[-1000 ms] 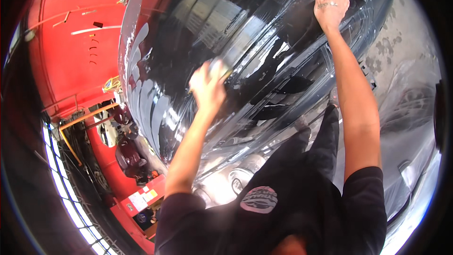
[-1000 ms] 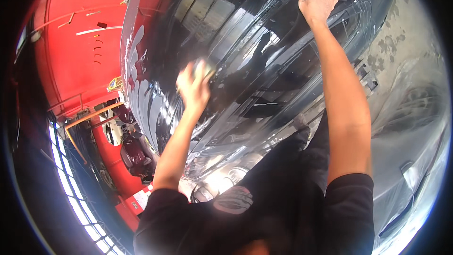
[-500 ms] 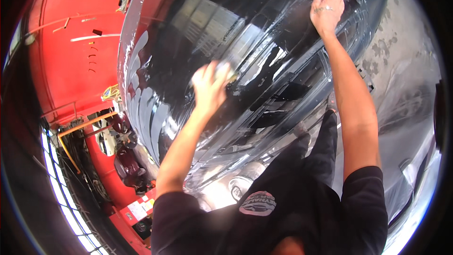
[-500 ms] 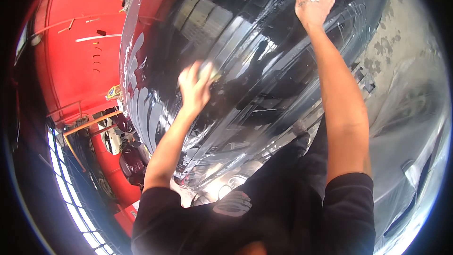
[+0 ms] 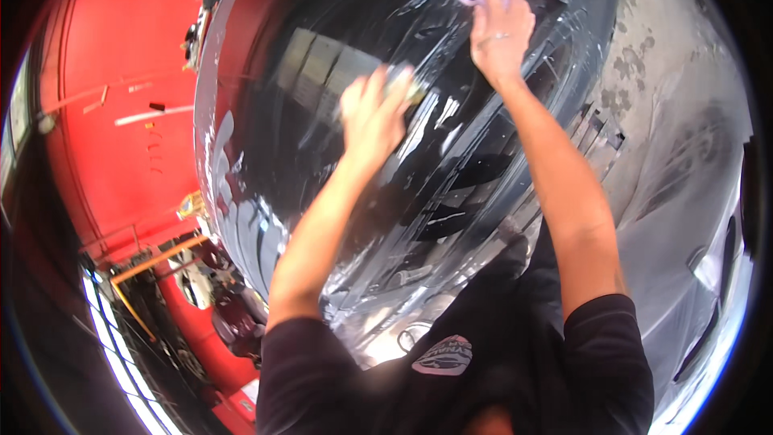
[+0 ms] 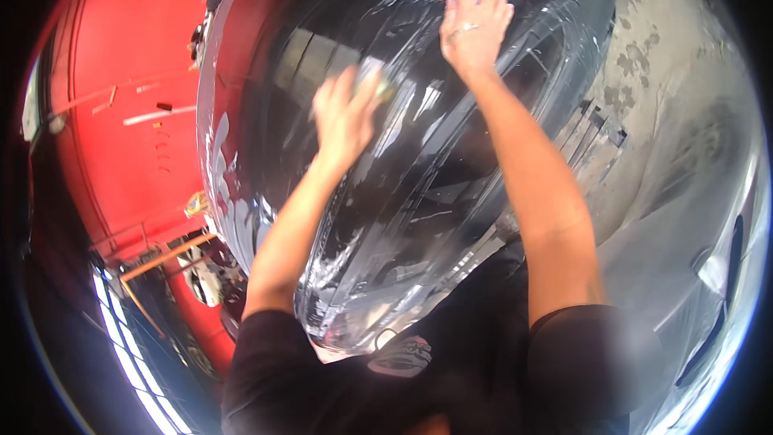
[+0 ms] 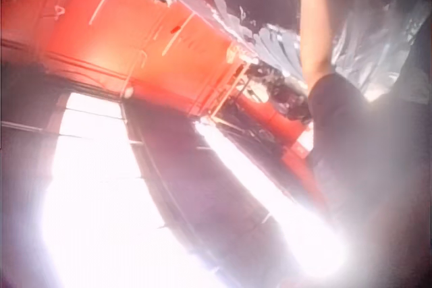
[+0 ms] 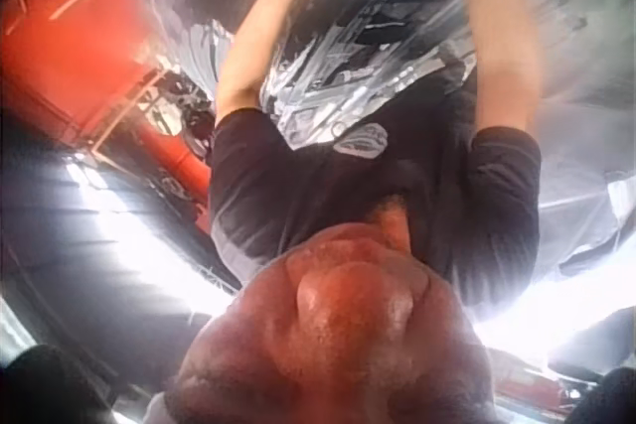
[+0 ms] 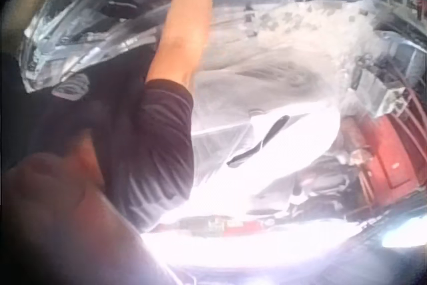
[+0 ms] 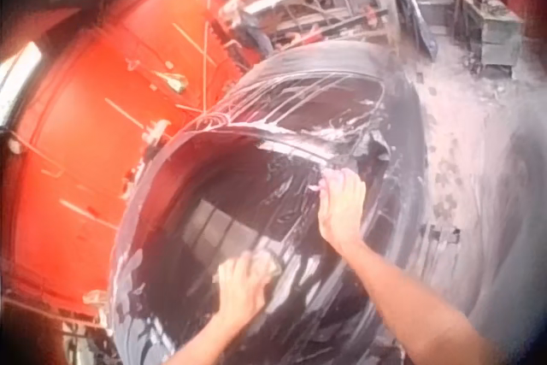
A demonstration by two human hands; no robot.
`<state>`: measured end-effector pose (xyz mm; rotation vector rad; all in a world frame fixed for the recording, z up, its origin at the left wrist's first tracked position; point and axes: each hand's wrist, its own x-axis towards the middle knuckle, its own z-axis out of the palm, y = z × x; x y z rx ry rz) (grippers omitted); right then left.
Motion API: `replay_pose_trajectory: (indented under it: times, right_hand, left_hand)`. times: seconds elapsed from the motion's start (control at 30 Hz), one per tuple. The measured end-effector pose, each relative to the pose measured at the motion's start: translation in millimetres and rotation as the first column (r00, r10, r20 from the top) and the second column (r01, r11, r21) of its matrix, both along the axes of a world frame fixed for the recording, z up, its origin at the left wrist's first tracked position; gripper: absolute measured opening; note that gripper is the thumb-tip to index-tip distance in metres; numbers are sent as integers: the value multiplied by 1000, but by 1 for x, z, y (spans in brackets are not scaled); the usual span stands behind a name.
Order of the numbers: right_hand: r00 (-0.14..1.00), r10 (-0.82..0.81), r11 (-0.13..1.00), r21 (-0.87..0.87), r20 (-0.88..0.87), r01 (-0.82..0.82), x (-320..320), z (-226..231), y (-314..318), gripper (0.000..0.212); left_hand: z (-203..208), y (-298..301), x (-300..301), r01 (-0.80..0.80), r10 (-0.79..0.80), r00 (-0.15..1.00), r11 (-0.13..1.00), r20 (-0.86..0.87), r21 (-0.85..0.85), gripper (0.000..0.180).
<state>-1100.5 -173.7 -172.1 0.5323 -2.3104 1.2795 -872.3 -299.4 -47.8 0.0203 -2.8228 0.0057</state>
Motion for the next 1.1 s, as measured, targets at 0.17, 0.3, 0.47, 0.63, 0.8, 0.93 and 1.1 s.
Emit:
replay_pose_trajectory:
  times: [0.17,0.3,0.47,0.63,0.8,0.93,1.1]
  right_hand:
    - [987,64,992,-120,145,-47,19,18,-4,45]
    - [980,87,989,-133,178,-64,19,22,-7,51]
    - [965,77,992,-113,251,-50,13,20,4,56]
    - [953,103,992,-96,285,-78,19,30,0,53]
    - [962,109,994,-2,249,-112,14,36,0,48]
    - [943,194,974,61,269,-218,-16,36,9,48]
    - [941,229,966,57,247,-250,-19,38,3,47]
  left_hand:
    - [4,-8,-6,-46,54,991,997,120,-65,67]
    - [-12,-14,-184,33,-30,997,998,75,-48,47]
    - [-5,2,-151,29,-23,990,999,139,-42,52]
    - [7,-11,-121,6,4,983,999,184,-54,59]
    - [-10,-38,-244,-115,128,985,987,120,-109,45]
    - [-5,-33,-153,-160,161,984,987,79,-14,50]
    - [4,-55,-152,-154,177,968,979,176,-136,61]
